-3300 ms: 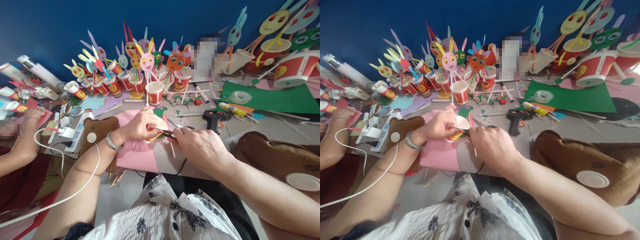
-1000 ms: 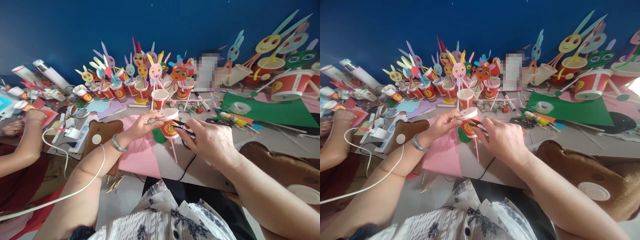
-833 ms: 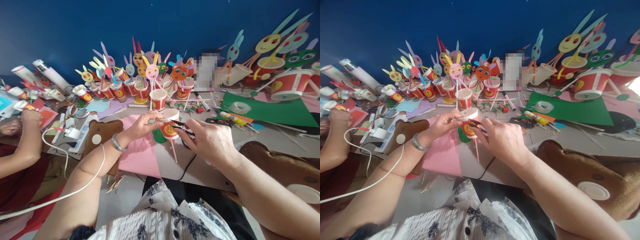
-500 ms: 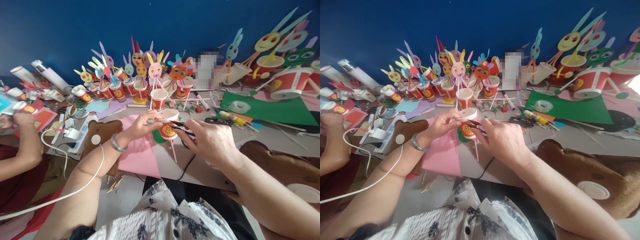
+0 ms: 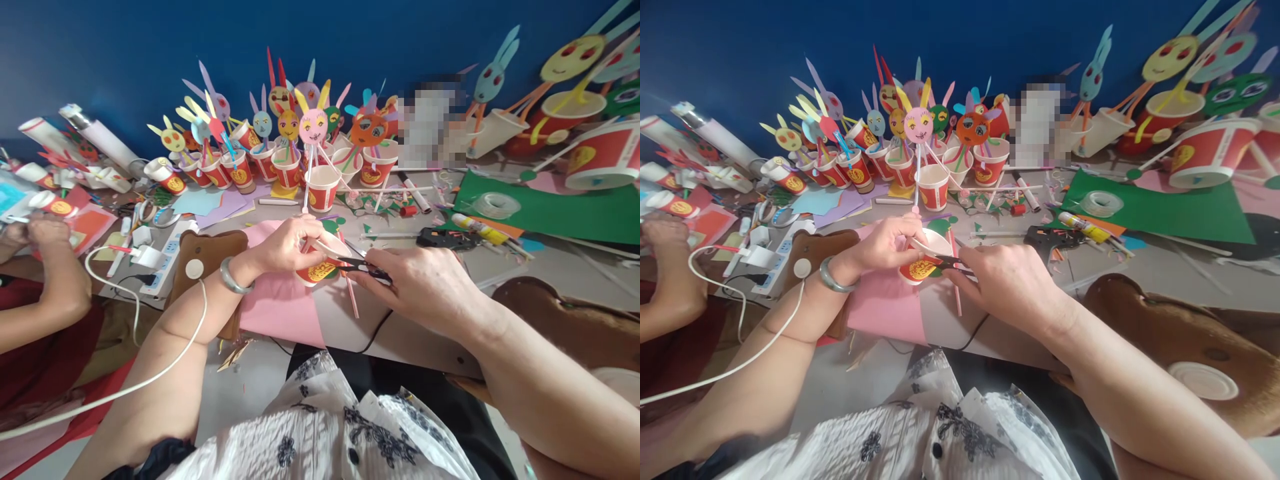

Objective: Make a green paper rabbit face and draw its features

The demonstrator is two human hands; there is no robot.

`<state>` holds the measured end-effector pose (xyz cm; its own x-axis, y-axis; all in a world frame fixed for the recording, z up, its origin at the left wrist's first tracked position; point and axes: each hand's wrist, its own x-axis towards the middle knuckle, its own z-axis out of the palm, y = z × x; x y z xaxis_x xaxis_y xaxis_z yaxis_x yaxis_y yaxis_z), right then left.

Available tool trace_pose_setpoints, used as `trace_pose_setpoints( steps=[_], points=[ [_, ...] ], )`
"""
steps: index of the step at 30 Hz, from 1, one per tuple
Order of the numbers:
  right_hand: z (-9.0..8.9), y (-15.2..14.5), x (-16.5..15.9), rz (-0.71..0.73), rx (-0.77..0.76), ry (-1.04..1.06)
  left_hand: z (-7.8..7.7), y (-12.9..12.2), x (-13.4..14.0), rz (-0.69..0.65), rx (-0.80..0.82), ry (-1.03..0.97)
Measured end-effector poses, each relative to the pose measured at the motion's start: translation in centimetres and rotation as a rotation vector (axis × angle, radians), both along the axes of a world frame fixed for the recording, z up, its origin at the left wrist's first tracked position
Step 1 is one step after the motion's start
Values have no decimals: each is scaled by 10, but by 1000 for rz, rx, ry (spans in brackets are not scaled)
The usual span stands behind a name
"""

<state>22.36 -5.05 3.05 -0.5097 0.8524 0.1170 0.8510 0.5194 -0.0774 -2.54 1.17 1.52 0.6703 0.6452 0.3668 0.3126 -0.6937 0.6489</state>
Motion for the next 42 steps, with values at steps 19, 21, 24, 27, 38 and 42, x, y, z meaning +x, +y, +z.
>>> trace_pose_setpoints(
  steps=[19,21,24,27,38,42],
  points=[
    [-1,-15,-4,-62,276,-74,-6,0,3,151,-19,-7],
    [-1,-15,-4,-74,291,-73,-8,1,3,183,-9,-9],
    [-2,-14,-3,-63,279,-73,-11,2,4,190,5,-3],
    [-4,-12,-3,-46,272,-77,-14,2,5,172,28,11],
    [-6,-12,-6,-69,236,-85,-15,-2,7,176,90,43],
    [-7,-12,-7,-72,233,-96,-14,-3,7,153,120,43]
  ],
)
